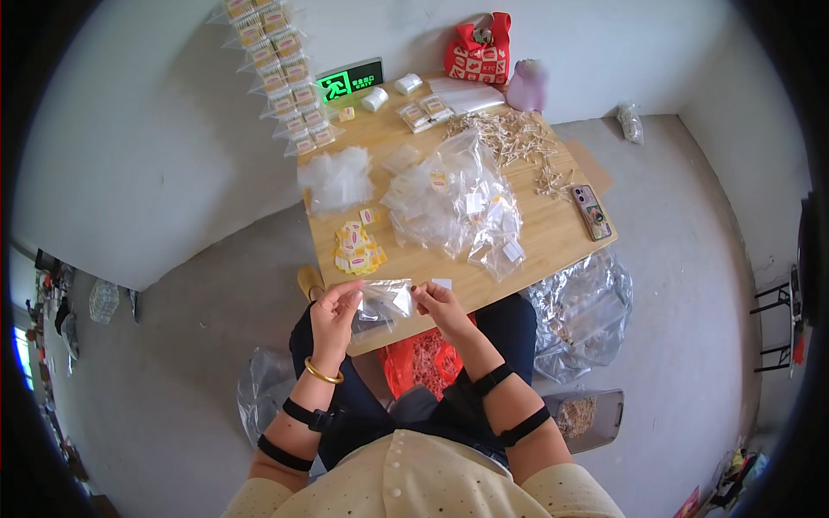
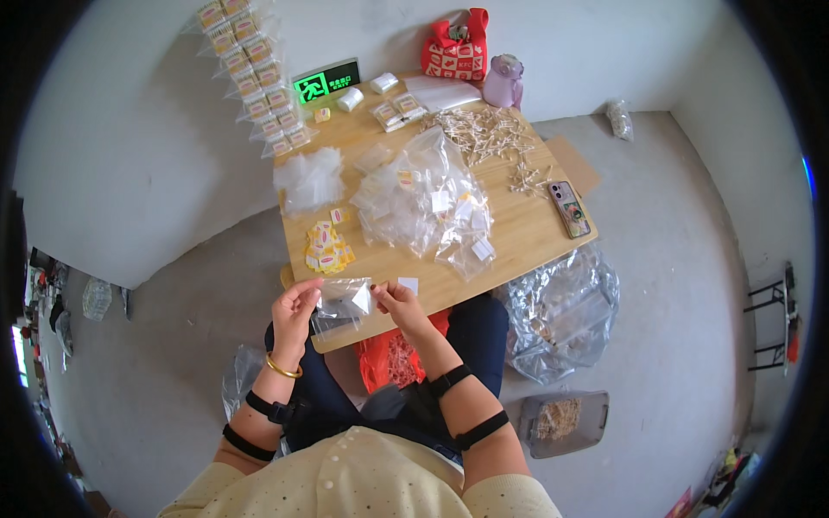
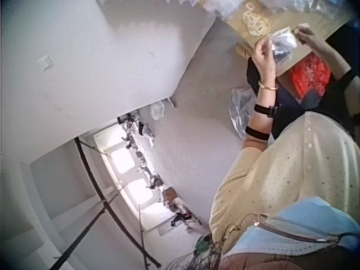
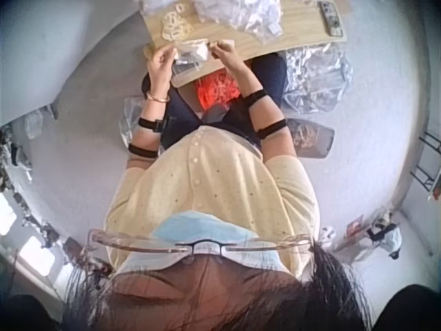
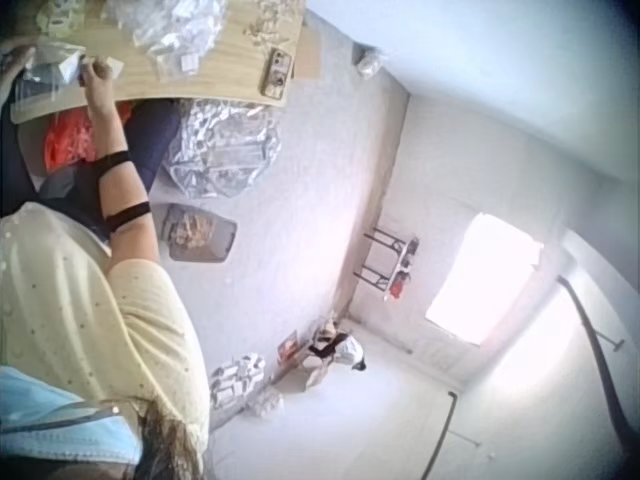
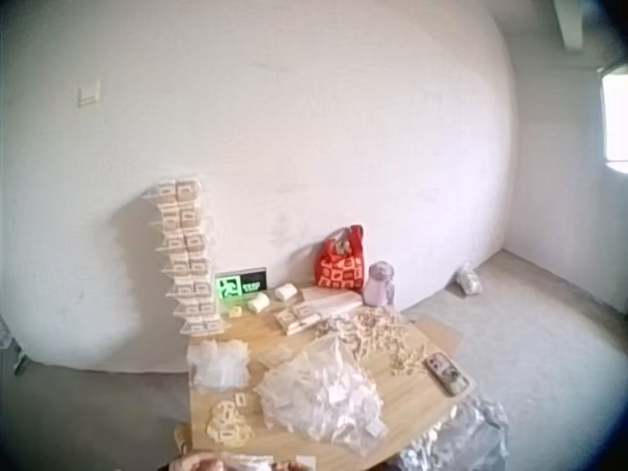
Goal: The person sits on the floor and packs small white cubes and wooden sticks into clear plastic bags. They place the cubes into the bags, add the sticks, and then seal the bags. The person stacks the completed packages on the table.
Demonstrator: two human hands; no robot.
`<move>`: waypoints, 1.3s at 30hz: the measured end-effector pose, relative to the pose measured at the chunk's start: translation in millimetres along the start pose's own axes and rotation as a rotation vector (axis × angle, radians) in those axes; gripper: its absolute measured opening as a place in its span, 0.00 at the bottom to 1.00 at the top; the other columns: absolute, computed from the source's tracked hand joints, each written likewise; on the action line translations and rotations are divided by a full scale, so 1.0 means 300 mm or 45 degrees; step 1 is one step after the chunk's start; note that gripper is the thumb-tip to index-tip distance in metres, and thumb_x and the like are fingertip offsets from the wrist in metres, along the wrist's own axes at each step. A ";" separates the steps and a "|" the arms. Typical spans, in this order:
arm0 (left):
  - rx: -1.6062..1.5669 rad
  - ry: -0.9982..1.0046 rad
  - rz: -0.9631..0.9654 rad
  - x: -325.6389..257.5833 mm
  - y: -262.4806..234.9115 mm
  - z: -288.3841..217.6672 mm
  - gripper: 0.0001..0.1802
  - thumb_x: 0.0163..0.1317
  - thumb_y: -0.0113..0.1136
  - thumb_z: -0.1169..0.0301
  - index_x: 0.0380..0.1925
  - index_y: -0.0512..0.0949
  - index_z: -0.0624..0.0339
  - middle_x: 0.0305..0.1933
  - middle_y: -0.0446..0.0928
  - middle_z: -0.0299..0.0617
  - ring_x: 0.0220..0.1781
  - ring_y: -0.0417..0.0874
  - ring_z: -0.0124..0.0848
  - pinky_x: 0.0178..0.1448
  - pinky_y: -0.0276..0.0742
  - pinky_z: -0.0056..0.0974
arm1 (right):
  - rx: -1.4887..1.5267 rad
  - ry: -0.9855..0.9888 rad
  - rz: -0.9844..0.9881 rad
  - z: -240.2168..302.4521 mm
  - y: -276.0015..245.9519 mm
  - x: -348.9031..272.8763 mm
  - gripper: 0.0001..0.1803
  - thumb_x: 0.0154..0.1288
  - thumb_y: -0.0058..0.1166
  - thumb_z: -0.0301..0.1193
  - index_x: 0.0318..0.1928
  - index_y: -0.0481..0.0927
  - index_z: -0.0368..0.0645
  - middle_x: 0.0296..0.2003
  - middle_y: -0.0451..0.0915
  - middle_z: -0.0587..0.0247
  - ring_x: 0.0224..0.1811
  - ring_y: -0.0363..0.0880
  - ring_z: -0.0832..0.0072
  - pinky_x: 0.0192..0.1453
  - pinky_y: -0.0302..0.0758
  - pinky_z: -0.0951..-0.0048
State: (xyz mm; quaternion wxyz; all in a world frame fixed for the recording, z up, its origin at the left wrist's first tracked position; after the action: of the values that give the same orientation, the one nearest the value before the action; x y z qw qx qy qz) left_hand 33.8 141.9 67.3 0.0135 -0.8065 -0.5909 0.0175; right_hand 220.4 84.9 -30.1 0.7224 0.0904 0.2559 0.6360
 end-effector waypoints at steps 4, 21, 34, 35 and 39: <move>0.207 0.004 -0.148 0.011 -0.061 0.046 0.11 0.63 0.64 0.75 0.46 0.80 0.62 0.33 0.77 0.28 0.32 0.72 0.14 0.38 0.67 0.21 | -0.207 -0.065 -0.191 0.014 -0.087 -0.013 0.10 0.73 0.54 0.35 0.36 0.78 0.43 0.26 0.73 0.75 0.30 0.69 0.86 0.38 0.66 0.81; 0.942 0.316 0.174 -0.153 -0.053 0.111 0.06 0.53 0.60 0.81 0.29 0.79 0.57 0.36 0.80 0.38 0.32 0.82 0.37 0.36 0.78 0.35 | -1.542 -0.679 -0.629 0.201 -0.186 -0.185 0.07 0.57 0.57 0.21 0.37 0.81 0.42 0.37 0.77 0.58 0.43 0.76 0.57 0.48 0.74 0.60; 1.256 0.600 0.560 -0.178 0.204 0.048 0.22 0.50 0.61 0.70 0.48 0.76 0.54 0.58 0.73 0.39 0.66 0.68 0.39 0.70 0.56 0.51 | -1.715 -0.559 -0.422 0.175 -0.127 -0.133 0.18 0.52 0.63 0.27 0.46 0.81 0.49 0.44 0.74 0.58 0.49 0.71 0.57 0.55 0.70 0.57; 1.295 0.680 0.616 -0.185 0.265 0.070 0.24 0.51 0.62 0.68 0.52 0.75 0.56 0.61 0.72 0.40 0.69 0.65 0.39 0.73 0.53 0.52 | -1.714 -0.549 -0.413 0.180 -0.122 -0.134 0.18 0.51 0.63 0.27 0.46 0.81 0.50 0.44 0.73 0.58 0.49 0.71 0.57 0.55 0.69 0.56; 1.583 0.768 0.768 -0.171 0.399 0.190 0.40 0.56 0.64 0.57 0.67 0.63 0.62 0.71 0.63 0.45 0.77 0.54 0.38 0.79 0.41 0.56 | -1.716 -0.596 -0.401 0.160 -0.151 -0.141 0.18 0.50 0.63 0.27 0.46 0.82 0.50 0.44 0.73 0.58 0.49 0.71 0.57 0.55 0.70 0.57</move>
State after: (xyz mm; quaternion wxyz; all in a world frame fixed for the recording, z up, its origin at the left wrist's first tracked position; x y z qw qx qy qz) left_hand 129.8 57.1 5.7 0.6220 -0.7468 -0.1965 0.1292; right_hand 280.7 45.7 1.0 0.7398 -0.2782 -0.3425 0.5080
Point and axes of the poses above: each hand's wrist, its own x-axis towards the middle knuckle, its own y-axis out of the palm, z = x × y, the point moved 9 cm from there along x, towards the middle knuckle
